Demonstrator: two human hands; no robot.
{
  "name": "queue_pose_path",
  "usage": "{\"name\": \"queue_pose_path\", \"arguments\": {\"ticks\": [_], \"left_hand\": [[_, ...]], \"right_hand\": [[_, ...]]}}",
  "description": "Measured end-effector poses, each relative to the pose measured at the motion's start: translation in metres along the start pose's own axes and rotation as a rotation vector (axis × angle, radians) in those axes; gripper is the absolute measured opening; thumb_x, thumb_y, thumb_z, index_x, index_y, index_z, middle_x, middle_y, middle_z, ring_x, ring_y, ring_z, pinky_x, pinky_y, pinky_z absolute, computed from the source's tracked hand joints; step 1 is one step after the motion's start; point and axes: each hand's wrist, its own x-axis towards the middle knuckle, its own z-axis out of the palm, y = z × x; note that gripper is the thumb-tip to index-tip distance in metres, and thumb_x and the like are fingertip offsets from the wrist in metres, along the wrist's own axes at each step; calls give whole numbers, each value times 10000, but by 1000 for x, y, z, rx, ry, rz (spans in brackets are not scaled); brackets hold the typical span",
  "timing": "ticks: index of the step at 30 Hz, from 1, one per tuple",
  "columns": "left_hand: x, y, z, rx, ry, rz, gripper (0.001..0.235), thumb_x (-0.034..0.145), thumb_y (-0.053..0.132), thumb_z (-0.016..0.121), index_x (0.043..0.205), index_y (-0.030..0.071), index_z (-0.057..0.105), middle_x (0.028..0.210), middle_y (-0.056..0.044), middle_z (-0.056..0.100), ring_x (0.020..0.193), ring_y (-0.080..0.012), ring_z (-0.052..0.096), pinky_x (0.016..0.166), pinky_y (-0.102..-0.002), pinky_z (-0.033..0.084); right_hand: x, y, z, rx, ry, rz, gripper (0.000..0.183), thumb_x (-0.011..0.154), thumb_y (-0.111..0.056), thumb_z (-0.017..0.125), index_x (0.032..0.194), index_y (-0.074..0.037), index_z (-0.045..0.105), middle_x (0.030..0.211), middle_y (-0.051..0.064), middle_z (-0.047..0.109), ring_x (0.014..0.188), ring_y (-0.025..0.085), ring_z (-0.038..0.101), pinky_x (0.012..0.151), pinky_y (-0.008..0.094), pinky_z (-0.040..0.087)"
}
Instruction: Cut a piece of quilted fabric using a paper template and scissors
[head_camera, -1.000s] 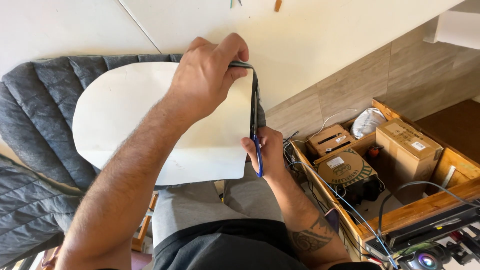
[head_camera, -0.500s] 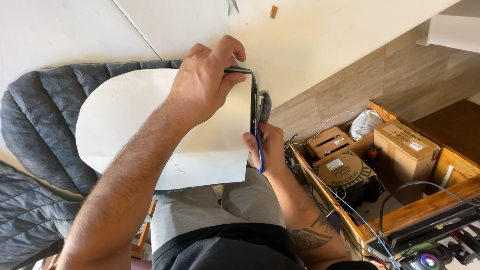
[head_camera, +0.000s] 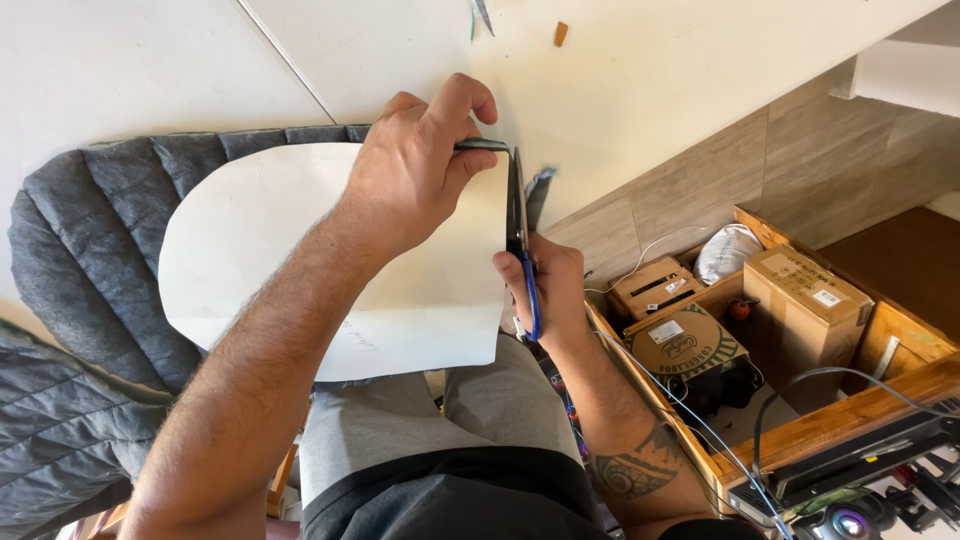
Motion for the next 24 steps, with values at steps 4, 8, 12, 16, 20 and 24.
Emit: {"name": "queue_pose_path", "arguments": {"ticks": [4, 8, 12, 16, 20, 24], "left_hand": [[4, -14, -17, 59, 61, -28, 363, 939, 6, 764, 1127, 75, 462, 768, -56, 741, 663, -356, 626, 609, -496, 477], [-5, -30, -56, 70, 166, -16, 346, 938, -27, 735, 1114, 76, 455, 741, -54, 690, 629, -362, 563, 709, -447, 468], [1, -46, -86, 189, 181, -96, 298, 987, 37, 719, 1125, 92, 461, 758, -52, 695, 730, -352, 510, 700, -434, 443], [-6, -32, -103, 747, 432, 156, 539, 764, 167, 979, 1125, 100, 583, 1110, -70, 696, 968, -252, 625, 855, -391, 418], [-57, 4, -75, 662, 618, 111, 410, 810, 5, 862, 1110, 27, 584, 1267, -185, 646, 1146, -364, 616, 894, -480, 458], [-91, 6, -16, 699, 578, -30, 428, 1043, 368, 574, 1377, 103, 610, 1588, -207, 435, 1474, -429, 379, 1142, -600, 302]], "right_hand": [[17, -4, -1, 166, 29, -32, 708, 882, -714, 543, 954, -22, 675, 557, -28, 584, 409, 73, 562, 337, 215, 423], [33, -7, -8, 245, 27, -227, 566, 1001, -602, 527, 1005, -46, 634, 609, -54, 558, 467, 62, 543, 422, 200, 419], [53, -21, -22, 232, 145, -273, 411, 962, -359, 697, 1121, 14, 630, 735, 2, 575, 611, 62, 565, 565, 200, 501], [70, -37, -33, -546, 350, -456, 547, 822, -350, 957, 1106, -1, 644, 709, 1, 530, 684, 164, 559, 653, 336, 497], [95, -14, -31, -656, 339, -458, 342, 836, -8, 738, 1165, -10, 646, 1027, 174, 723, 924, 414, 684, 796, 488, 544], [117, 5, -46, -709, 534, -589, 420, 774, -52, 874, 1149, -31, 689, 868, 164, 666, 825, 373, 720, 722, 459, 581]]}}
